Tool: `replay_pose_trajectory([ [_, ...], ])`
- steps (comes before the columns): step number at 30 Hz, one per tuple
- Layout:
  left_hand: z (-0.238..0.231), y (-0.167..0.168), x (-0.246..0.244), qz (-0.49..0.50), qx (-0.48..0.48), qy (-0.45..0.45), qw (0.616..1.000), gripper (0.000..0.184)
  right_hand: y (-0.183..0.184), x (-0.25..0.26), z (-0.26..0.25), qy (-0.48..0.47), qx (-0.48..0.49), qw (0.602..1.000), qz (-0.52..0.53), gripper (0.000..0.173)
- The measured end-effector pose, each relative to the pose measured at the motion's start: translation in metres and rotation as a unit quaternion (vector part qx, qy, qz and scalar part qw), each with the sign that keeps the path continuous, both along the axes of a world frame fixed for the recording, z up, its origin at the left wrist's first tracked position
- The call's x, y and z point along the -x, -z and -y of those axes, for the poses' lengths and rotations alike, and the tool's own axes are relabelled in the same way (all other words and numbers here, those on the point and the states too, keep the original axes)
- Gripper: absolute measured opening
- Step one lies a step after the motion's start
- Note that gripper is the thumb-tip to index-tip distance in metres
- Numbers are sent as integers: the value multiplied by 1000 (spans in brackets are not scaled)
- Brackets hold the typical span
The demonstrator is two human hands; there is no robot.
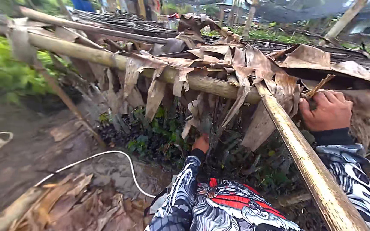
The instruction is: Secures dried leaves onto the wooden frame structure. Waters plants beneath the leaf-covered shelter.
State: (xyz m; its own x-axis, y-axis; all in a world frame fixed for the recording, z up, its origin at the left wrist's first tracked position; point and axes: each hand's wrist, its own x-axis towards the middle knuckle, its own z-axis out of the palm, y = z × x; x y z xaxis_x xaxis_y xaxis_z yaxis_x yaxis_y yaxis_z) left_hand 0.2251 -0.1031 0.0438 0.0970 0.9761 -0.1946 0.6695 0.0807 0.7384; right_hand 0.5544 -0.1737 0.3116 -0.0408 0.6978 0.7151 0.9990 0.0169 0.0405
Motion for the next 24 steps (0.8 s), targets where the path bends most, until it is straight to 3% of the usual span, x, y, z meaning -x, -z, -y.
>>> replay_pose_trajectory([
  [6,18,-18,-11,10,-10,4,1000,42,-15,-7,-6,-3,71,997,9,68],
  [11,32,-35,-28,-9,-10,50,999,41,-30,-2,-2,-5,107,994,14,59],
  [18,54,-72,-46,-62,21,74,995,43,-33,3,8,-67,79,995,-10,51],
  [20,53,-53,-53,-71,-42,50,995,42,-31,-1,12,-66,81,994,-6,49],
  [24,53,-48,-65,-82,-21,60,995,43,-36,-2,7,-73,91,993,-21,51],
])
